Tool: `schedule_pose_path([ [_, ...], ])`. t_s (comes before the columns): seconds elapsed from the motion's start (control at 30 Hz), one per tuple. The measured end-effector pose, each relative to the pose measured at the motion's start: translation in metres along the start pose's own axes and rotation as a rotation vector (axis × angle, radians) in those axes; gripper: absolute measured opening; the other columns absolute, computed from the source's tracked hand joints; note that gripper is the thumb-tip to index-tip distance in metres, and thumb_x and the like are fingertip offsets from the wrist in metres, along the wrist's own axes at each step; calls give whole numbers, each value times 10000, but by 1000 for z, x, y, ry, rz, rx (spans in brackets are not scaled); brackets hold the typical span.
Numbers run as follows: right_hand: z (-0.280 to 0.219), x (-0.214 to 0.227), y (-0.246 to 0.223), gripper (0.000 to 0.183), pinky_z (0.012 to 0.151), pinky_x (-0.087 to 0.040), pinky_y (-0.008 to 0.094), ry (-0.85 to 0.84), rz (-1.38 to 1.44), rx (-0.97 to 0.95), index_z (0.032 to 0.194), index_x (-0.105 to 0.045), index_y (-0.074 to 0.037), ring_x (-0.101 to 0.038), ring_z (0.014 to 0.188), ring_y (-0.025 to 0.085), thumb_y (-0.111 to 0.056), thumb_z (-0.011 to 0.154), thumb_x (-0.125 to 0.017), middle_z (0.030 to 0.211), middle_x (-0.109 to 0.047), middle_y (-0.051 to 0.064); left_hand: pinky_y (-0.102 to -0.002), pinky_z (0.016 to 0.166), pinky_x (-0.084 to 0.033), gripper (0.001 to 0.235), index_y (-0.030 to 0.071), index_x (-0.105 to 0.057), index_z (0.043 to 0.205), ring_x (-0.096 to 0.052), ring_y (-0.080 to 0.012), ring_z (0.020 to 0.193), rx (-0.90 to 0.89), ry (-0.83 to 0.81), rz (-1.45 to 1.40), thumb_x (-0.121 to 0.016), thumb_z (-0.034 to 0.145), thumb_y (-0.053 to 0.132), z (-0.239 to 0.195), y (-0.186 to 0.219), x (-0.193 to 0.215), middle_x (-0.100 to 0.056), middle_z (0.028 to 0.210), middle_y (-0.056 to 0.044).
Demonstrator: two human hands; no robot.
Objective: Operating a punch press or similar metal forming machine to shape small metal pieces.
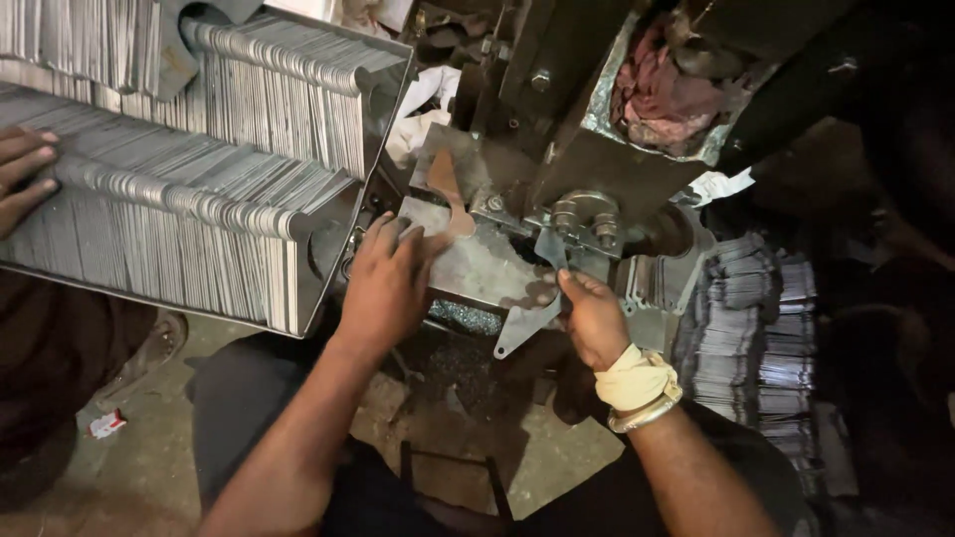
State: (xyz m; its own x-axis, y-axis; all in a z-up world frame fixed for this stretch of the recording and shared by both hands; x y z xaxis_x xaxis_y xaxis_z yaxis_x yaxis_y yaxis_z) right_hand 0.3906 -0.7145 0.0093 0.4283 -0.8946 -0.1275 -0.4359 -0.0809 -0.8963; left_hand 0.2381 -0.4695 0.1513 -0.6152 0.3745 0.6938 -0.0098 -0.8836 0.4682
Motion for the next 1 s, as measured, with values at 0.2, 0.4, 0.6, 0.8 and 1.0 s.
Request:
schedule_pose_path([
  [0.2, -14, -12, -5, 222, 654, -531, 275, -69, 166, 16, 1010, -696, -85, -675, 754, 119, -252, 1047, -555, 892, -749, 4, -518, 1098, -405, 322, -4, -703, 1113, -528, -435, 1286, 24, -93, -14, -738, 853, 181, 8, -21, -38, -628, 1259, -215],
  [0.4, -46, 6, -8, 292, 710, -527, 279, -102, -115, 144, 1027, -738, -6, -657, 764, 125, -240, 1068, -569, 878, -749, 39, -483, 1067, -476, 174, -9, -722, 1057, -611, -401, 1196, 72, -88, -105, -708, 903, 72, 9, -18, -42, -684, 1187, -204],
  [0.6, -94, 18, -38, 261, 698, -531, 266, -135, -341, 178, 1029, -735, -31, -664, 740, 109, -242, 1034, -581, 818, -742, 39, -471, 1019, -490, 229, -42, -714, 1067, -607, -421, 1206, 91, -32, -124, -731, 876, 84, 8, -20, -43, -686, 1186, -214],
  [0.8, -124, 100, -120, 227, 662, -514, 288, 276, -532, 243, 1069, -746, -30, -635, 728, 109, -226, 985, -667, 848, -737, 30, -515, 1014, -461, 450, -77, -647, 1214, -562, -466, 1222, -12, 10, -6, -770, 849, 156, 6, -15, -41, -625, 1261, -299],
  [1.0, -79, 156, -196, 319, 648, -497, 356, 577, -855, 387, 1139, -786, -61, -639, 678, 222, -333, 979, -734, 841, -721, 142, -459, 1005, -512, 242, 23, -671, 1133, -621, -388, 1145, -131, 39, -140, -708, 901, 82, -4, 61, -6, -667, 1177, -217],
])
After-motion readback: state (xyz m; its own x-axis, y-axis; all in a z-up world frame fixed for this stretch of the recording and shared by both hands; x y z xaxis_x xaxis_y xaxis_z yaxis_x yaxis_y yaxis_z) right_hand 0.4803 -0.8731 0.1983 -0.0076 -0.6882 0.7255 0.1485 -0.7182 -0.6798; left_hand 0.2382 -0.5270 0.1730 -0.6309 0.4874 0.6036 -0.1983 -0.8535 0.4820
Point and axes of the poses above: each hand's wrist, its own z-axis towards the middle knuckle, its own x-axis out of the back of the hand, y = z × x, the point moved 10 cm from there along z, towards the middle knuckle
